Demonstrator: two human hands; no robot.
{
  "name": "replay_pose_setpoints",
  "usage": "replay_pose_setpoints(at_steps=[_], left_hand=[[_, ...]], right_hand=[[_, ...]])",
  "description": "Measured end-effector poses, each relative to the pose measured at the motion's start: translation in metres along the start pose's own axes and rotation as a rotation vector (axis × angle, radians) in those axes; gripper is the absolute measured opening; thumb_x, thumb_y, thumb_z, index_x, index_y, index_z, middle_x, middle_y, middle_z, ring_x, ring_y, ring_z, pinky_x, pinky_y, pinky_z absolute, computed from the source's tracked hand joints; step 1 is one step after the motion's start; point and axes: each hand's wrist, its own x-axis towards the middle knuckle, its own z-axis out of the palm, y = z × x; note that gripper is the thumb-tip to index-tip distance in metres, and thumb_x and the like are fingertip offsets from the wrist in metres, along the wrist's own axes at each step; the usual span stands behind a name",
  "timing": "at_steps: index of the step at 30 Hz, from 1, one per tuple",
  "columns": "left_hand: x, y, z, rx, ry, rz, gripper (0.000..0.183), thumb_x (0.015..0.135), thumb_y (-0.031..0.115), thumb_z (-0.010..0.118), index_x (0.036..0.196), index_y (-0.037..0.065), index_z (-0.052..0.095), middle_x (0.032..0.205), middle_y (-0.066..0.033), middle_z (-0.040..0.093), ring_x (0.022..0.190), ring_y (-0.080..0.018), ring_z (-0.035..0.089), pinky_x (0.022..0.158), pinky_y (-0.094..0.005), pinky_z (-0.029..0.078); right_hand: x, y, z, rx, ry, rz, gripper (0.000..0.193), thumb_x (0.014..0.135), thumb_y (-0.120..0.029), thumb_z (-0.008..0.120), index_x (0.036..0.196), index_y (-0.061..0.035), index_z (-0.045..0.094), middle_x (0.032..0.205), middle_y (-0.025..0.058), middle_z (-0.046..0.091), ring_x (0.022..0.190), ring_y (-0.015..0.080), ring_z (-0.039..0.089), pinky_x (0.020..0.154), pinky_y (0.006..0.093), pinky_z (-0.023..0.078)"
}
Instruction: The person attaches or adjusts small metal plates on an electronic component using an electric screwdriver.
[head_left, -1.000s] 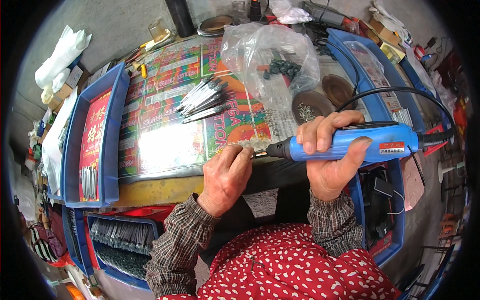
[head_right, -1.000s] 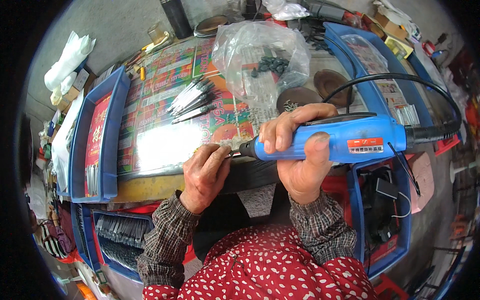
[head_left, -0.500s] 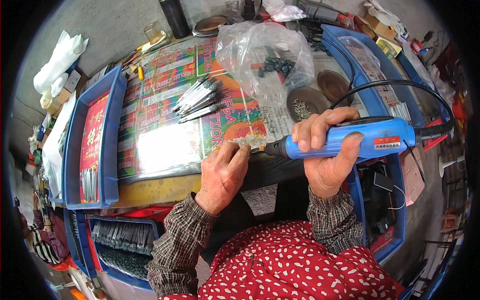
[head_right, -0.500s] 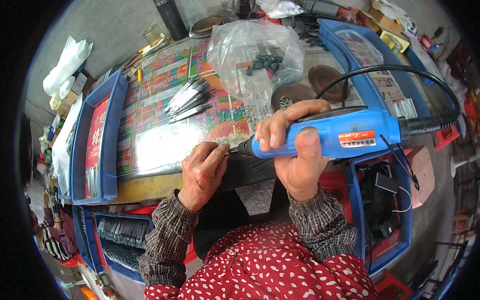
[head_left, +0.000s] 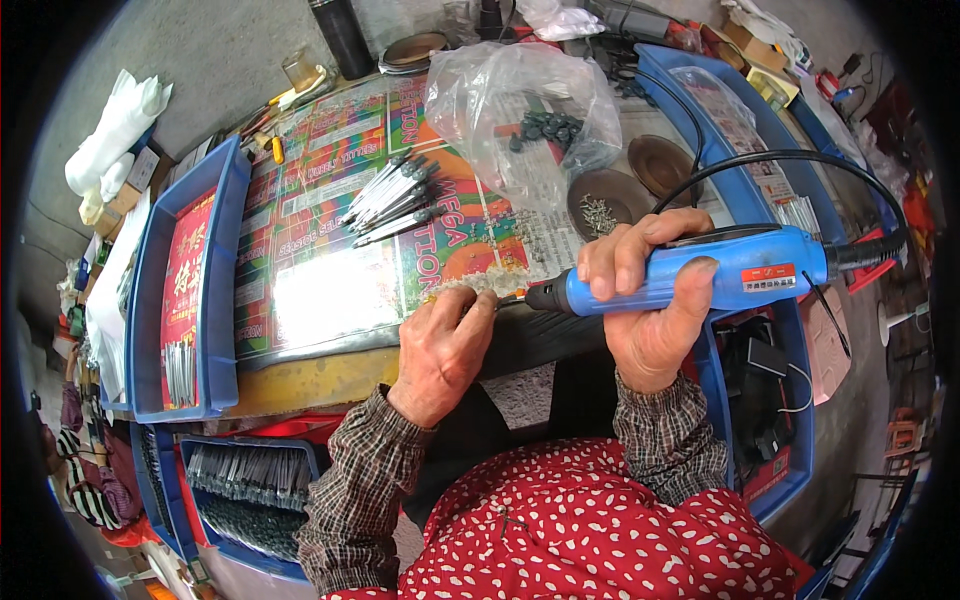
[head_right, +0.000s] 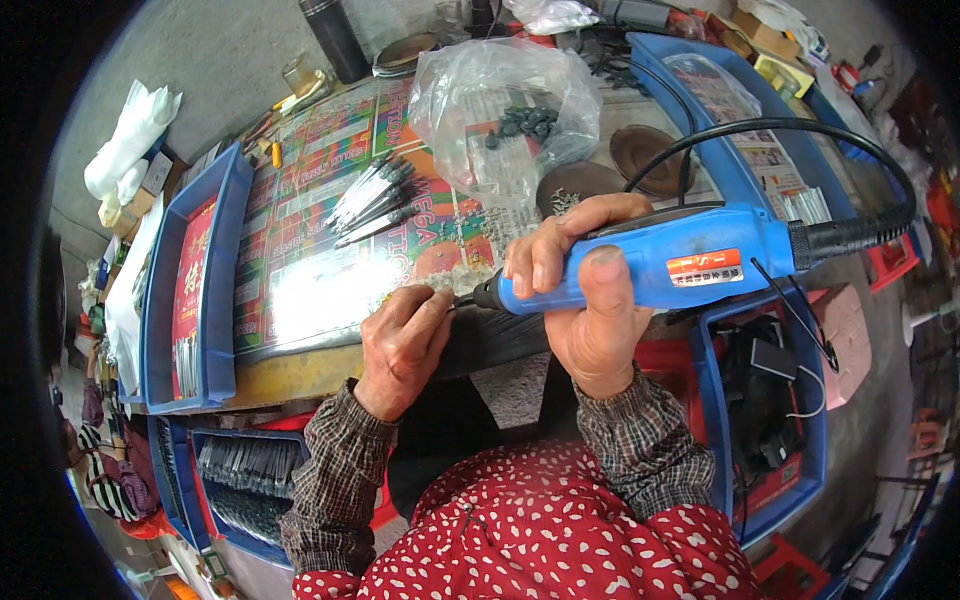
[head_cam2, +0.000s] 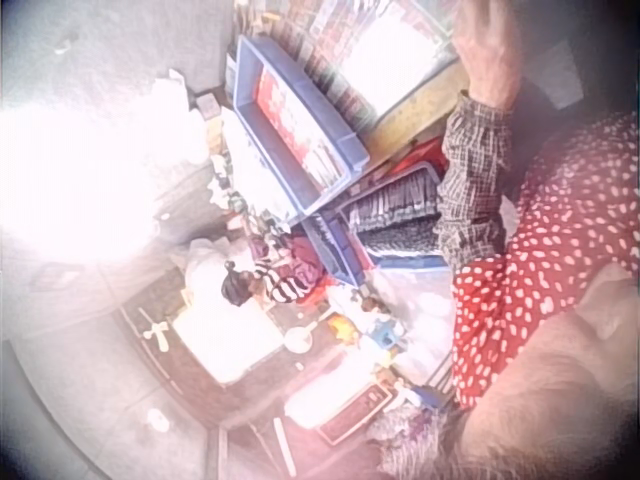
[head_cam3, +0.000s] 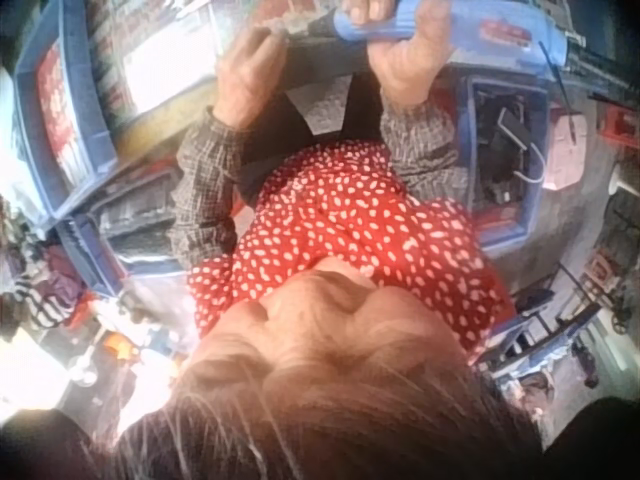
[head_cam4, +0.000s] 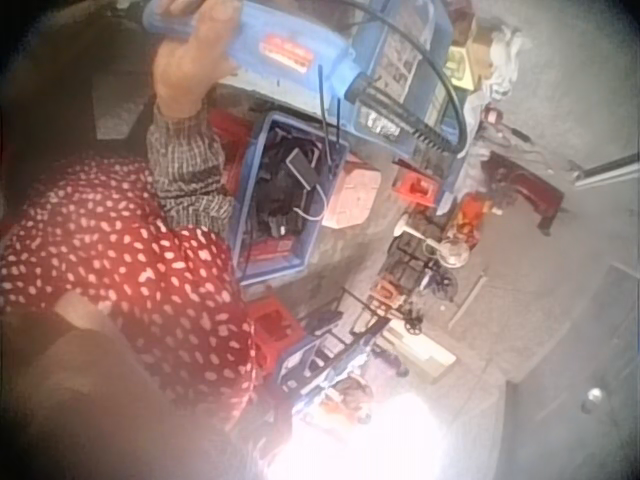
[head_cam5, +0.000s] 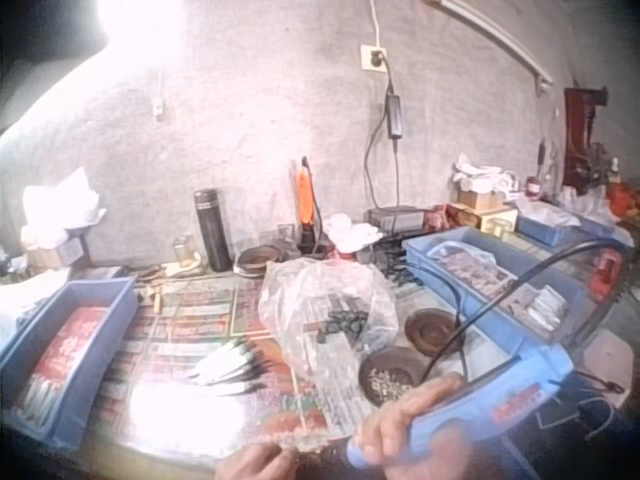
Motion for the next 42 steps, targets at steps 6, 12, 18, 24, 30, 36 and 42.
replay_pose_setpoints(at_steps=[6, 12, 18, 24, 30, 36, 42], left_hand=[[-0.0016, -0.0009, -0.001, -0.037, 0.027, 0.002, 0.025, 0.066, -0.003, 0.066, 0.091, 0.001, 0.061, 0.08, -0.0111, 0.058, 0.069, -0.0245, 0.059, 0.057, -0.0323, 0.048], [0.0011, 0.0012, 0.0, -0.025, 0.032, -0.022, 0.025, 0.067, -0.003, 0.066, 0.091, 0.002, 0.061, 0.08, -0.0112, 0.058, 0.068, -0.0249, 0.059, 0.057, -0.0324, 0.048], [0.0006, 0.0006, -0.0008, -0.027, 0.051, 0.006, 0.026, 0.067, -0.004, 0.066, 0.091, 0.002, 0.061, 0.079, -0.0109, 0.057, 0.067, -0.0245, 0.059, 0.056, -0.0324, 0.048], [0.0, 0.0007, -0.0007, -0.031, 0.069, 0.024, 0.025, 0.066, -0.004, 0.066, 0.09, 0.001, 0.06, 0.079, -0.0112, 0.058, 0.067, -0.0245, 0.059, 0.056, -0.0321, 0.047], [0.0016, 0.0024, -0.0012, -0.036, 0.065, 0.018, 0.023, 0.067, -0.004, 0.066, 0.088, 0.001, 0.06, 0.079, -0.0115, 0.058, 0.067, -0.0252, 0.059, 0.056, -0.0324, 0.048], [0.0028, 0.0026, -0.0003, -0.002, 0.039, -0.018, 0.023, 0.067, -0.003, 0.066, 0.089, 0.001, 0.06, 0.078, -0.0113, 0.057, 0.067, -0.025, 0.059, 0.056, -0.0322, 0.048], [-0.0017, 0.0016, -0.0004, 0.018, 0.088, 0.028, 0.025, 0.067, -0.003, 0.066, 0.091, 0.001, 0.061, 0.077, -0.0111, 0.058, 0.065, -0.0236, 0.059, 0.054, -0.0317, 0.048]], right_hand=[[0.0002, -0.0007, 0.0004, 0.015, -0.005, 0.002, 0.038, 0.081, -0.036, 0.059, 0.097, -0.0068, 0.041, 0.064, 0.0069, 0.048, 0.06, 0.0166, 0.047, 0.063, 0.0337, 0.041], [0.0007, -0.0024, 0.0013, 0.004, -0.004, -0.007, 0.037, 0.081, -0.034, 0.059, 0.096, -0.0062, 0.041, 0.064, 0.0074, 0.048, 0.059, 0.0169, 0.047, 0.062, 0.0342, 0.042], [0.0011, -0.003, 0.0009, 0.013, -0.015, -0.011, 0.036, 0.082, -0.033, 0.059, 0.096, -0.0058, 0.041, 0.063, 0.0078, 0.048, 0.059, 0.0176, 0.048, 0.062, 0.0345, 0.042], [0.0009, -0.0041, 0.0022, 0.017, -0.007, -0.001, 0.036, 0.081, -0.033, 0.06, 0.096, -0.0056, 0.042, 0.064, 0.0077, 0.049, 0.059, 0.0178, 0.049, 0.062, 0.0345, 0.042], [0.0005, -0.0049, 0.0037, -0.125, -0.011, 0.01, 0.043, 0.083, -0.051, 0.051, 0.093, -0.0101, 0.042, 0.063, 0.0009, 0.044, 0.056, 0.0142, 0.046, 0.061, 0.0329, 0.039], [0.0001, -0.0055, 0.0026, -0.003, -0.032, -0.006, 0.037, 0.082, -0.034, 0.059, 0.097, -0.0058, 0.041, 0.064, 0.0075, 0.049, 0.059, 0.018, 0.05, 0.063, 0.0346, 0.042], [-0.0013, -0.0069, 0.0027, 0.004, -0.044, -0.006, 0.037, 0.082, -0.033, 0.059, 0.098, -0.0059, 0.04, 0.065, 0.0077, 0.049, 0.059, 0.0177, 0.05, 0.064, 0.0348, 0.043]])
